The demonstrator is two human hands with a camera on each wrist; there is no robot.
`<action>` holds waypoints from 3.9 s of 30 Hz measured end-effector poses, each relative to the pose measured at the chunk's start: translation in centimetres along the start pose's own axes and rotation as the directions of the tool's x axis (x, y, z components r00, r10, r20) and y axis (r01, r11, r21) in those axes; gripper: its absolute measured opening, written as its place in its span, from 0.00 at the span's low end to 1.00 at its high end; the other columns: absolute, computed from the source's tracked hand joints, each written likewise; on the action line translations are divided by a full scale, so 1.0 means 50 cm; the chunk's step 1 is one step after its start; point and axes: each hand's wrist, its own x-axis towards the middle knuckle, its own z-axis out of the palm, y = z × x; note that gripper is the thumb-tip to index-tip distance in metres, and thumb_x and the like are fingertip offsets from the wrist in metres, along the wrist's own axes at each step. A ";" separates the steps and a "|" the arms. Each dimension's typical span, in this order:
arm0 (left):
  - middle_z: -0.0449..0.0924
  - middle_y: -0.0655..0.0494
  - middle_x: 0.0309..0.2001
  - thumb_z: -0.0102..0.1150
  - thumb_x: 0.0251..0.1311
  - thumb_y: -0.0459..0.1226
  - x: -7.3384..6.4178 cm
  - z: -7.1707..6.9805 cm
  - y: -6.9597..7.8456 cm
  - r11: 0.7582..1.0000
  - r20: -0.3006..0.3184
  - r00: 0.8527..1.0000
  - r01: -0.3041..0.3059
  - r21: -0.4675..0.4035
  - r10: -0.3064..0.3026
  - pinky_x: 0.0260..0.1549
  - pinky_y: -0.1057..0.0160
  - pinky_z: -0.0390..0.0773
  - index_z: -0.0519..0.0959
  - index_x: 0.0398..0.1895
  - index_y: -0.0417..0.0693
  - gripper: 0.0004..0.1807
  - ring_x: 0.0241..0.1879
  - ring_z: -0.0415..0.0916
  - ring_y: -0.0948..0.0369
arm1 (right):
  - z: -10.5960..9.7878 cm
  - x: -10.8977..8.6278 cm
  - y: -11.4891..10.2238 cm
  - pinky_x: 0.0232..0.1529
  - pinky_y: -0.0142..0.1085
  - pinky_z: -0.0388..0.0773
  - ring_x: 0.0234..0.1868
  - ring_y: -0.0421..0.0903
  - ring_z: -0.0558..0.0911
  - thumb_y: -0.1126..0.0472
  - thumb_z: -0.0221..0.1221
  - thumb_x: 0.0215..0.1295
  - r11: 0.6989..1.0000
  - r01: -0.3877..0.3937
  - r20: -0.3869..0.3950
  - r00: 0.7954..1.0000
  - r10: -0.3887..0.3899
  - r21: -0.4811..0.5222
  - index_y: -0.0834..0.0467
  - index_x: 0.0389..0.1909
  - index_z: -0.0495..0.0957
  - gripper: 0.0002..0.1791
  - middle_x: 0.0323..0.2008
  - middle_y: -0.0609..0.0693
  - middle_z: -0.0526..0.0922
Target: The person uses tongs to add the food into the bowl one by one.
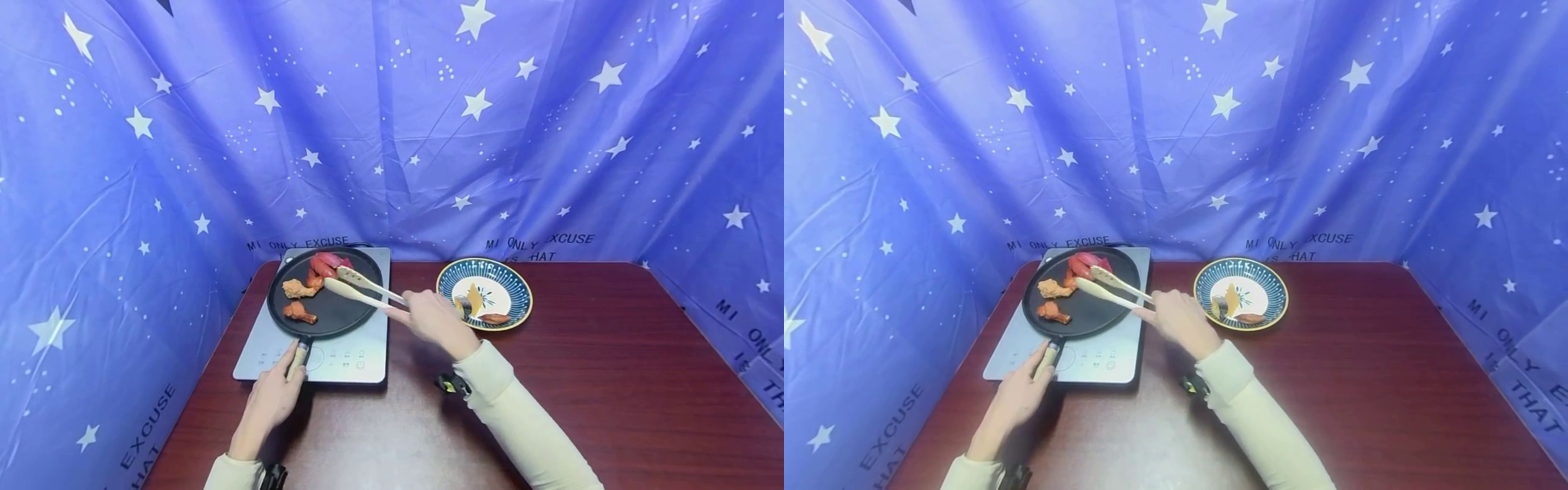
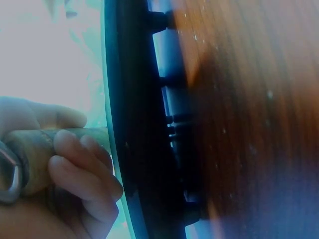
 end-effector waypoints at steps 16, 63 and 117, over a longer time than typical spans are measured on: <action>0.76 0.36 0.51 0.46 0.65 0.46 0.003 0.000 -0.007 1.000 0.007 1.000 0.001 0.007 -0.001 0.37 0.45 0.71 0.60 0.72 0.53 0.31 0.37 0.75 0.49 | -0.030 -0.102 0.189 0.20 0.44 0.66 0.20 0.47 0.72 0.37 0.50 0.65 0.983 -0.180 0.018 0.984 0.179 0.032 0.53 0.26 0.73 0.23 0.17 0.47 0.70; 0.77 0.36 0.48 0.46 0.66 0.46 0.007 -0.007 -0.001 1.000 0.022 1.000 0.012 0.004 -0.013 0.36 0.46 0.70 0.59 0.72 0.53 0.31 0.34 0.73 0.50 | -0.092 -0.189 0.295 0.28 0.54 0.71 0.37 0.62 0.79 0.34 0.49 0.63 0.929 -0.369 0.250 0.896 0.366 -0.036 0.56 0.38 0.79 0.28 0.36 0.64 0.79; 0.77 0.36 0.48 0.46 0.66 0.46 0.005 -0.001 -0.002 1.000 0.034 0.999 0.015 -0.001 -0.015 0.35 0.46 0.71 0.59 0.72 0.53 0.31 0.32 0.72 0.50 | -0.066 -0.181 0.313 0.20 0.50 0.69 0.20 0.54 0.74 0.35 0.50 0.64 0.940 -0.330 0.127 0.932 0.340 -0.091 0.56 0.16 0.69 0.30 0.17 0.55 0.73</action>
